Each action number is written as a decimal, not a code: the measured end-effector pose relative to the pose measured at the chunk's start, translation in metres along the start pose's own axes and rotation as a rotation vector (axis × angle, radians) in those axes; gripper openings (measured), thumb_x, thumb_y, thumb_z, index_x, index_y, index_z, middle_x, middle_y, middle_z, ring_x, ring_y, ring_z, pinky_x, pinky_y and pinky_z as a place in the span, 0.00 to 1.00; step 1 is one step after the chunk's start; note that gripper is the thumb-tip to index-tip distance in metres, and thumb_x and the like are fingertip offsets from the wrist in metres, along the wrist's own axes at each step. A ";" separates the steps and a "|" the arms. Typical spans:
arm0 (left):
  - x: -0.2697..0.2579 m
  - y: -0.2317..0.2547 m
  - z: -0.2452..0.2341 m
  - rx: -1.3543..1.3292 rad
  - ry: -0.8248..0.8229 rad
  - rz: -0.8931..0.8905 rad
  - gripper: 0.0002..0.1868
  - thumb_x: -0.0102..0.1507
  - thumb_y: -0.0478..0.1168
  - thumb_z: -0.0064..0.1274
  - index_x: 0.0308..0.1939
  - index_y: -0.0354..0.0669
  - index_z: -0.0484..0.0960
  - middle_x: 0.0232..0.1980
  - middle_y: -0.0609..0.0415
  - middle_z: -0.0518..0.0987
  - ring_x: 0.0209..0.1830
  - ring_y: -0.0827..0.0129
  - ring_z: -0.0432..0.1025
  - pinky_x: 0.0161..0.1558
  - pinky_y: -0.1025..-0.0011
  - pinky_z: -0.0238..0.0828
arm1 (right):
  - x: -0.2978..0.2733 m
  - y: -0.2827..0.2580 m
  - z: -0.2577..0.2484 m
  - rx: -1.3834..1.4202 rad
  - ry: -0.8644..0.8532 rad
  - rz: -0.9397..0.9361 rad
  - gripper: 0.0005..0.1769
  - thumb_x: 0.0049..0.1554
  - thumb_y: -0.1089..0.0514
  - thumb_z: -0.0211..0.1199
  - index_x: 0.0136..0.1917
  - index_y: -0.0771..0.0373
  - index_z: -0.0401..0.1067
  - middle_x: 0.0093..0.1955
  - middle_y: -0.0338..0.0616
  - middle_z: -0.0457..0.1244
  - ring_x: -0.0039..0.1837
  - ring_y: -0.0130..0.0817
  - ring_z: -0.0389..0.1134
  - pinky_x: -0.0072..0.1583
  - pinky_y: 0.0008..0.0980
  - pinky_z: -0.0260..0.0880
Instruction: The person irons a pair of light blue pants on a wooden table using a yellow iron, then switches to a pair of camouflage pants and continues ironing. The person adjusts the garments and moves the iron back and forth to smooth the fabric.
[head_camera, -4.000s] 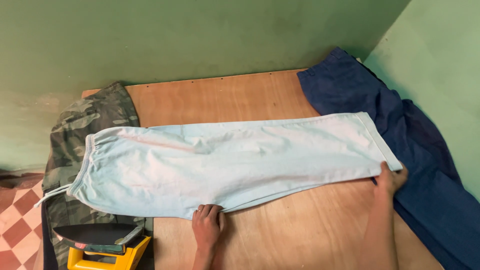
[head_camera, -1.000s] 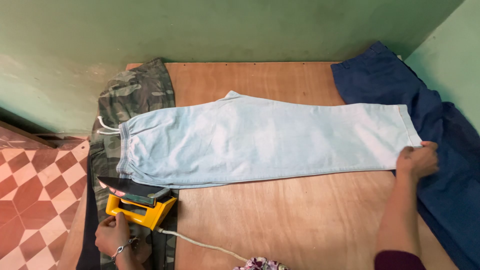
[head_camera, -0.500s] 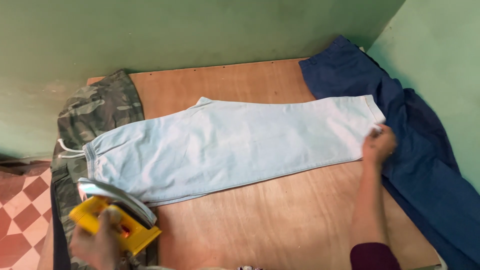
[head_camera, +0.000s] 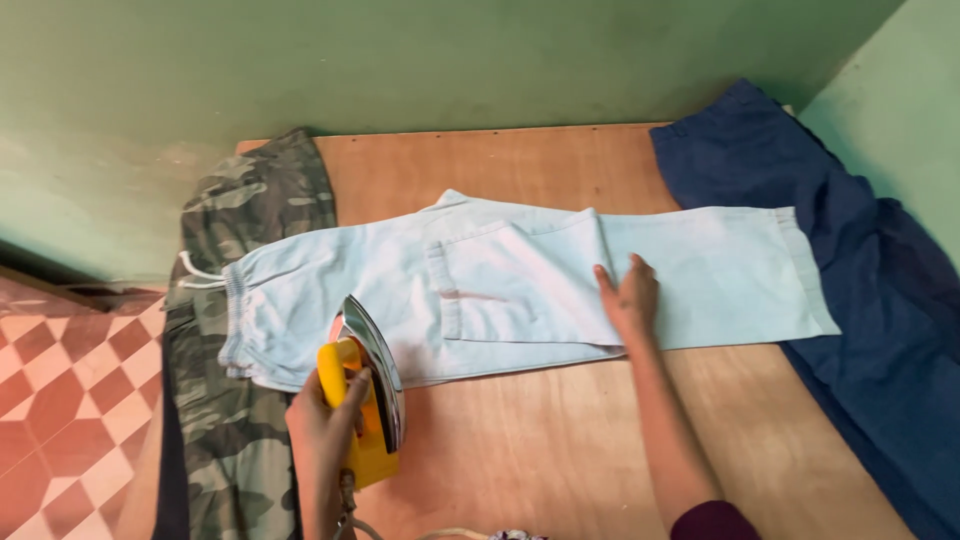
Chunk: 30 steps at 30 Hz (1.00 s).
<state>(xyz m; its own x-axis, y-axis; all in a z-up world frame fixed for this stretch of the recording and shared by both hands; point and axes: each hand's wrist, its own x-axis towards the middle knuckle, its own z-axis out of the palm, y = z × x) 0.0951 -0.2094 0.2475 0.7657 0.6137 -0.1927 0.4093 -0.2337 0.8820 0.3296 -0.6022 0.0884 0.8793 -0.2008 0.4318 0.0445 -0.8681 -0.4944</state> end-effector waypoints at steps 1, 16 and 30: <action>-0.003 -0.002 -0.003 0.054 0.007 -0.019 0.19 0.58 0.46 0.64 0.46 0.36 0.83 0.25 0.48 0.80 0.19 0.71 0.72 0.25 0.69 0.69 | 0.001 0.016 0.008 0.027 -0.104 0.104 0.44 0.52 0.41 0.75 0.65 0.79 0.65 0.58 0.69 0.64 0.60 0.61 0.65 0.60 0.50 0.67; -0.046 0.000 0.012 0.384 -0.537 0.356 0.25 0.56 0.54 0.62 0.51 0.45 0.82 0.37 0.40 0.85 0.39 0.46 0.80 0.41 0.57 0.75 | -0.038 -0.246 0.039 1.262 -1.152 -0.306 0.26 0.68 0.58 0.56 0.77 0.59 0.59 0.73 0.48 0.60 0.73 0.37 0.63 0.70 0.37 0.64; 0.020 0.063 0.226 0.553 -0.713 0.569 0.28 0.62 0.62 0.55 0.41 0.38 0.82 0.35 0.34 0.82 0.36 0.42 0.77 0.41 0.52 0.74 | 0.007 0.141 -0.042 0.021 0.042 -0.048 0.17 0.52 0.60 0.70 0.56 0.61 0.74 0.58 0.50 0.68 0.63 0.51 0.67 0.63 0.44 0.67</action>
<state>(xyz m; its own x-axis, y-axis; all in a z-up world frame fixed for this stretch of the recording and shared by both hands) 0.2481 -0.3821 0.2020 0.9554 -0.2349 -0.1793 -0.0688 -0.7668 0.6382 0.3217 -0.7456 0.0534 0.8551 -0.1790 0.4865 0.0963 -0.8673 -0.4884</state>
